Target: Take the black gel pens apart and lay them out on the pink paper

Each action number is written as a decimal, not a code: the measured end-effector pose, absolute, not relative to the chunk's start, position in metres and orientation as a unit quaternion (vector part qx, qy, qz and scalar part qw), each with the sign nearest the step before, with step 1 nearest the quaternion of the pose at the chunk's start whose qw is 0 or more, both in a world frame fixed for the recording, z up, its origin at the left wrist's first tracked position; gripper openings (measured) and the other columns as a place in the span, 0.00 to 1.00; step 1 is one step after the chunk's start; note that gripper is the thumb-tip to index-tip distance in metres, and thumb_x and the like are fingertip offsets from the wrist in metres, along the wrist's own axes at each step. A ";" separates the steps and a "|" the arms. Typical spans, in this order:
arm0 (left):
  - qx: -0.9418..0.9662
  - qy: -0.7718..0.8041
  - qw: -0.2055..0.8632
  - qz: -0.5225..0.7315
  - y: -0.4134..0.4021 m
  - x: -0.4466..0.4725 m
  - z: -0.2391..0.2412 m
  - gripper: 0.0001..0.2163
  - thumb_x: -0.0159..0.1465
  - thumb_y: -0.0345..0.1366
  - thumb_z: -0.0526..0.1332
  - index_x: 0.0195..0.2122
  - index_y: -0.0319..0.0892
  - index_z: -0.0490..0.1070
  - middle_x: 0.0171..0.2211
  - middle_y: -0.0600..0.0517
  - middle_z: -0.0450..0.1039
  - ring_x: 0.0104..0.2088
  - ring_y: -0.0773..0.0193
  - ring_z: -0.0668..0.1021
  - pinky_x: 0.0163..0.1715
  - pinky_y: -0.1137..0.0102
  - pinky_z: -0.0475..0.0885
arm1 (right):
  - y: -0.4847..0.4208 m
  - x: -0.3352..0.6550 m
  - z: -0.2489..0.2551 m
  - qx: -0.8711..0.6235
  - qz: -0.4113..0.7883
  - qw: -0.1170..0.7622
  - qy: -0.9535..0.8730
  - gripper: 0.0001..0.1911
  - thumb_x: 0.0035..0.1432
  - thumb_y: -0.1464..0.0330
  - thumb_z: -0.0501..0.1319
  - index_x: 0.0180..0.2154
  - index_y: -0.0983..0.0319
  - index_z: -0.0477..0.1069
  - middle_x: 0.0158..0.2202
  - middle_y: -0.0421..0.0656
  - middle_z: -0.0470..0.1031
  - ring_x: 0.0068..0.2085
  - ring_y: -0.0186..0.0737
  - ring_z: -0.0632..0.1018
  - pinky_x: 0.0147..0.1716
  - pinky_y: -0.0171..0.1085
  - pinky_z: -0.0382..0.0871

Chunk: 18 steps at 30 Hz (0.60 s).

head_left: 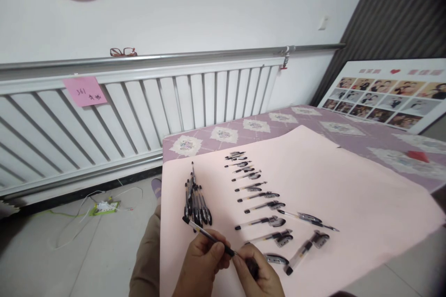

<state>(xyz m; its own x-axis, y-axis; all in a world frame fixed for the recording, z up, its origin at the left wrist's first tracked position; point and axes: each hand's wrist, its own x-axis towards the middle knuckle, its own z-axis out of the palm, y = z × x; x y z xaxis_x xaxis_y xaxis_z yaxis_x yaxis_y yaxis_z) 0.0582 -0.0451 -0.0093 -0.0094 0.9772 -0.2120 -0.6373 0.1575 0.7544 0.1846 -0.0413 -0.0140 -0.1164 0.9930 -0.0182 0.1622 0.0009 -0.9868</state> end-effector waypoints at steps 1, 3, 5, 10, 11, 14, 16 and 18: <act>0.220 0.369 0.668 0.608 -0.045 0.059 -0.009 0.08 0.49 0.35 0.66 0.27 0.40 0.69 0.24 0.54 0.72 0.21 0.71 0.71 0.23 0.73 0.61 | -0.042 0.184 -0.015 -0.508 0.488 0.431 -0.563 0.14 0.50 0.56 0.58 0.24 0.60 0.67 0.21 0.38 0.68 0.25 0.36 0.69 0.25 0.31 0.64; 0.199 0.365 0.675 0.609 -0.044 0.060 -0.006 0.09 0.48 0.35 0.67 0.27 0.40 0.68 0.23 0.54 0.72 0.21 0.71 0.71 0.22 0.74 0.61 | -0.043 0.183 -0.015 -0.506 0.481 0.446 -0.560 0.13 0.50 0.56 0.58 0.24 0.60 0.67 0.21 0.38 0.67 0.24 0.36 0.69 0.25 0.31 0.64; 0.183 0.362 0.680 0.610 -0.044 0.061 -0.004 0.10 0.47 0.35 0.67 0.27 0.40 0.68 0.23 0.54 0.72 0.21 0.71 0.71 0.22 0.74 0.61 | -0.043 0.182 -0.014 -0.507 0.475 0.452 -0.559 0.13 0.49 0.57 0.59 0.25 0.59 0.67 0.20 0.37 0.66 0.23 0.35 0.68 0.23 0.30 0.63; 0.159 0.387 0.673 0.610 -0.043 0.058 0.002 0.10 0.47 0.36 0.67 0.26 0.40 0.67 0.24 0.54 0.72 0.22 0.70 0.72 0.22 0.74 0.62 | -0.042 0.185 -0.009 -0.518 0.462 0.453 -0.559 0.12 0.47 0.57 0.60 0.24 0.59 0.67 0.20 0.36 0.64 0.23 0.35 0.67 0.23 0.30 0.64; 0.157 0.390 0.674 0.608 -0.043 0.057 0.002 0.11 0.47 0.36 0.68 0.26 0.40 0.67 0.24 0.54 0.72 0.22 0.70 0.72 0.22 0.74 0.63 | -0.042 0.185 -0.010 -0.520 0.466 0.450 -0.556 0.13 0.47 0.56 0.60 0.24 0.59 0.67 0.20 0.36 0.63 0.23 0.35 0.67 0.22 0.30 0.64; 0.149 0.386 0.682 0.603 -0.043 0.058 0.002 0.11 0.47 0.36 0.68 0.27 0.40 0.68 0.24 0.54 0.72 0.23 0.70 0.73 0.24 0.74 0.64 | -0.041 0.184 -0.015 -0.526 0.480 0.446 -0.542 0.14 0.46 0.55 0.60 0.25 0.58 0.66 0.20 0.36 0.63 0.22 0.35 0.66 0.21 0.30 0.63; 0.145 0.383 0.685 0.602 -0.043 0.058 0.001 0.10 0.47 0.36 0.68 0.27 0.40 0.68 0.25 0.54 0.72 0.24 0.70 0.74 0.24 0.74 0.65 | -0.041 0.183 -0.021 -0.531 0.470 0.452 -0.542 0.14 0.46 0.55 0.60 0.25 0.58 0.66 0.20 0.36 0.64 0.22 0.35 0.67 0.22 0.31 0.62; 0.142 0.387 0.686 0.600 -0.044 0.059 0.000 0.11 0.46 0.35 0.68 0.27 0.40 0.68 0.25 0.53 0.73 0.24 0.69 0.74 0.24 0.74 0.65 | -0.041 0.182 -0.027 -0.535 0.445 0.467 -0.545 0.13 0.47 0.56 0.59 0.26 0.59 0.66 0.20 0.36 0.64 0.22 0.34 0.66 0.22 0.31 0.61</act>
